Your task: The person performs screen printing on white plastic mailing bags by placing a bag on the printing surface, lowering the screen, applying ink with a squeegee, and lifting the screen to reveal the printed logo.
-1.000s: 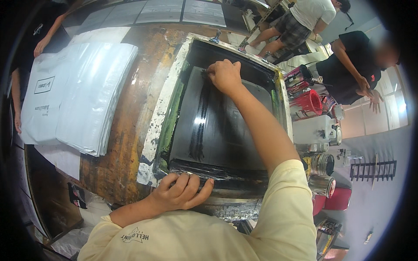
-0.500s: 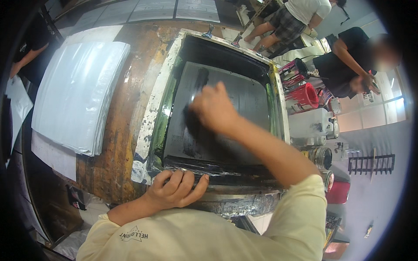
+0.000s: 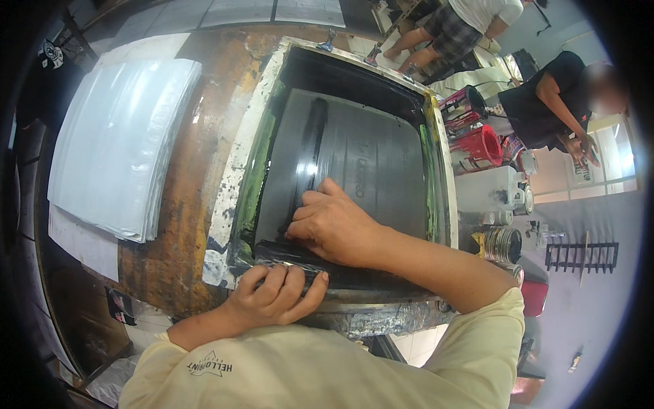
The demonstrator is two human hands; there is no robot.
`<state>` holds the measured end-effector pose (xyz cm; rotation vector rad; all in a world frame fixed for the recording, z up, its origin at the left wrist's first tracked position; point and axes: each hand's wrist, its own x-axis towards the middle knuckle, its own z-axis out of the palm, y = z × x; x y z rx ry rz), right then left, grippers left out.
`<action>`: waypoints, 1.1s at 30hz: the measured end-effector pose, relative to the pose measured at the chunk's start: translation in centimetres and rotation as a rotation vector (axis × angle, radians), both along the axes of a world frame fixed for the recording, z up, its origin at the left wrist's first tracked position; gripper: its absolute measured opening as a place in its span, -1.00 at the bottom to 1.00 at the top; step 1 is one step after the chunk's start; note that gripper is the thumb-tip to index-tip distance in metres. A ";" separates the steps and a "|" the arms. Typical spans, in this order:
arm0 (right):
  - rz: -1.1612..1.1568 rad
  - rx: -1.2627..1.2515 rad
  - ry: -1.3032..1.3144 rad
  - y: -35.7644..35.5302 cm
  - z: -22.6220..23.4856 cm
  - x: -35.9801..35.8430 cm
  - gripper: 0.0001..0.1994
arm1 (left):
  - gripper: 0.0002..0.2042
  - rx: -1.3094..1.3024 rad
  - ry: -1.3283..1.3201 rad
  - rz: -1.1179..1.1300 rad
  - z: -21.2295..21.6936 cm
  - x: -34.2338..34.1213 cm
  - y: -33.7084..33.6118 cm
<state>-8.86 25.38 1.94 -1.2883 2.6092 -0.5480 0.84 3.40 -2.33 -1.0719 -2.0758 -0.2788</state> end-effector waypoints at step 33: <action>-0.216 -0.034 0.201 -0.7 -4.2 -9.5 -0.78 | -0.77 0.001 0.009 0.028 0.4 0.0 -0.3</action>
